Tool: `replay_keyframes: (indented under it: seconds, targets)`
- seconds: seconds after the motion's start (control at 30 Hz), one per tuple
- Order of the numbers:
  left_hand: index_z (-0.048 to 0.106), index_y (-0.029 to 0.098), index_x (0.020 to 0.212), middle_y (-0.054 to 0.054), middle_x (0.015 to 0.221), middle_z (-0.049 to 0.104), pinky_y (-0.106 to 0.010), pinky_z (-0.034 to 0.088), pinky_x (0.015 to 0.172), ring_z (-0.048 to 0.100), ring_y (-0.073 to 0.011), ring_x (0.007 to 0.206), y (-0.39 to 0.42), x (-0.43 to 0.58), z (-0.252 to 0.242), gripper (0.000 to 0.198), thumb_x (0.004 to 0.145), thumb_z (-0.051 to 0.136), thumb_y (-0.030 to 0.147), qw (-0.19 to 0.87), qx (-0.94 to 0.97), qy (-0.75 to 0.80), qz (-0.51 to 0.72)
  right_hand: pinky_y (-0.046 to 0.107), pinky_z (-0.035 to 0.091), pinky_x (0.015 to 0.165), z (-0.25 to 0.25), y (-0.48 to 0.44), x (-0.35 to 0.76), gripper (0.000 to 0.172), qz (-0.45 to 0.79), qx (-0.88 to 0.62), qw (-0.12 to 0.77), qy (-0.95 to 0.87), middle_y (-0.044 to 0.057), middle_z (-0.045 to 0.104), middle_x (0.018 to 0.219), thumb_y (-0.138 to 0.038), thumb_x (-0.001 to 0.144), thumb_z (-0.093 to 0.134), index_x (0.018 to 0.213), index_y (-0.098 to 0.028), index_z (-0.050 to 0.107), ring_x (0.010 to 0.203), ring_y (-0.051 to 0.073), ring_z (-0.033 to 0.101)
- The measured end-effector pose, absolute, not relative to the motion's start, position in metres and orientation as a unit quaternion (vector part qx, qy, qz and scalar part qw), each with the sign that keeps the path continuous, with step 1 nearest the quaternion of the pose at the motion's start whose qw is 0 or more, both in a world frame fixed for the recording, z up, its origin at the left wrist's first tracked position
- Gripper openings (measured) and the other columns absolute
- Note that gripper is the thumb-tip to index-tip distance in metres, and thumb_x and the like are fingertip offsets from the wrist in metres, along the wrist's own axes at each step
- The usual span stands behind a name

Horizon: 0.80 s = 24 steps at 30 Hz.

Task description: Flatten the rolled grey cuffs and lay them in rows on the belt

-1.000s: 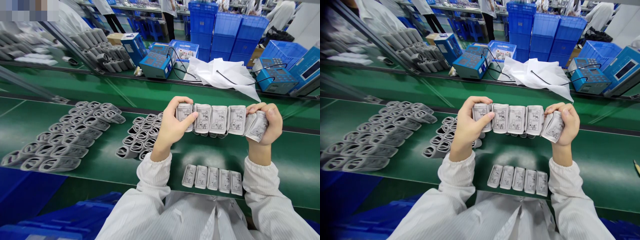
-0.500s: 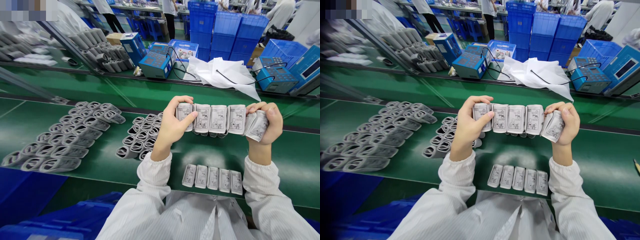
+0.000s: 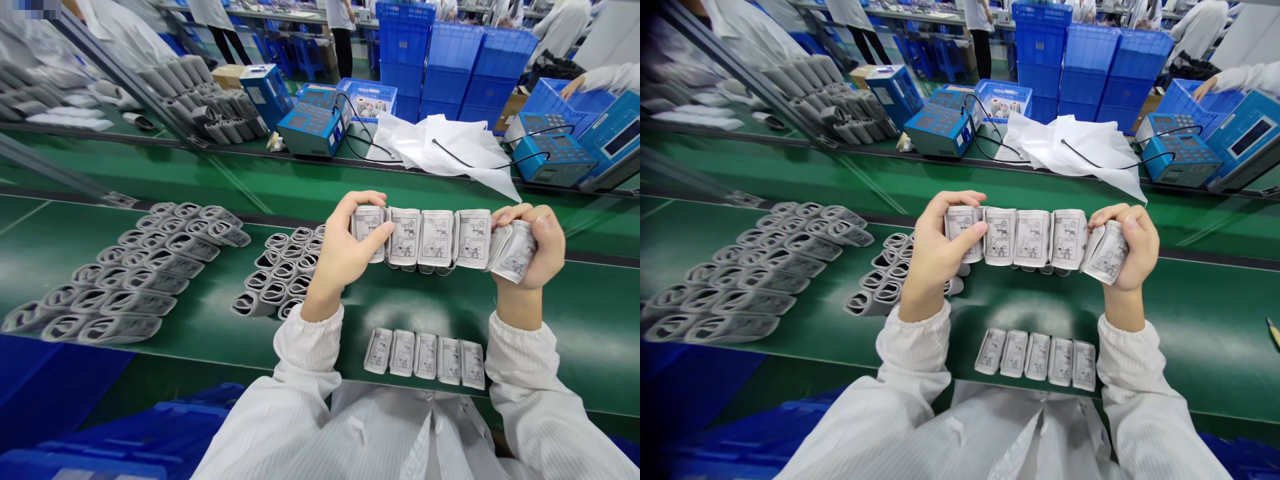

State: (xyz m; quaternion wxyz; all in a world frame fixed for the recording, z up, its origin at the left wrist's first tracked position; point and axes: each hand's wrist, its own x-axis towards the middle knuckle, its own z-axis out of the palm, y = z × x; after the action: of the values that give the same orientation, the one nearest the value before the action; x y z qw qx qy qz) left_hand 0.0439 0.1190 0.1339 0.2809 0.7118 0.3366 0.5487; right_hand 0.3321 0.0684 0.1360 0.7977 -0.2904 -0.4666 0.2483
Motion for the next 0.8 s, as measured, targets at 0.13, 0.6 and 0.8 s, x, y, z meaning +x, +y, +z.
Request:
replay_keyframes:
  seconds: [0.13,0.6,0.8]
  targets:
    - [0.071,0.027,0.118,-0.008,0.133,0.081,-0.047,0.062,0.113,0.077,-0.0307,0.129,0.1189,0.0435,0.1345,0.027,0.095,0.083,0.037,0.28,0.714,0.339,0.545,0.042,0.052,0.061,0.1362,0.0684,0.3321,0.031,0.249,-0.292,0.799,-0.463,0.006,0.073,0.076,-0.037,0.097,0.07,0.069,-0.027,0.063,0.069,0.026,0.067]
    - [0.071,0.027,0.115,-0.006,0.131,0.081,-0.046,0.062,0.111,0.077,-0.0294,0.126,0.1164,0.0457,0.1365,0.025,0.092,0.081,0.03,0.279,0.706,0.337,0.558,0.042,0.052,0.061,0.1364,0.069,0.3332,0.03,0.244,-0.292,0.798,-0.467,0.005,0.073,0.075,-0.037,0.096,0.07,0.068,-0.027,0.062,0.068,0.026,0.067]
    - [0.069,0.027,0.116,-0.007,0.133,0.08,-0.048,0.062,0.112,0.076,-0.0306,0.128,0.1162,0.0455,0.1366,0.026,0.095,0.082,0.037,0.277,0.709,0.343,0.551,0.04,0.053,0.062,0.1359,0.0689,0.3328,0.033,0.244,-0.293,0.796,-0.471,0.005,0.071,0.076,-0.038,0.097,0.071,0.069,-0.025,0.059,0.069,0.025,0.068]
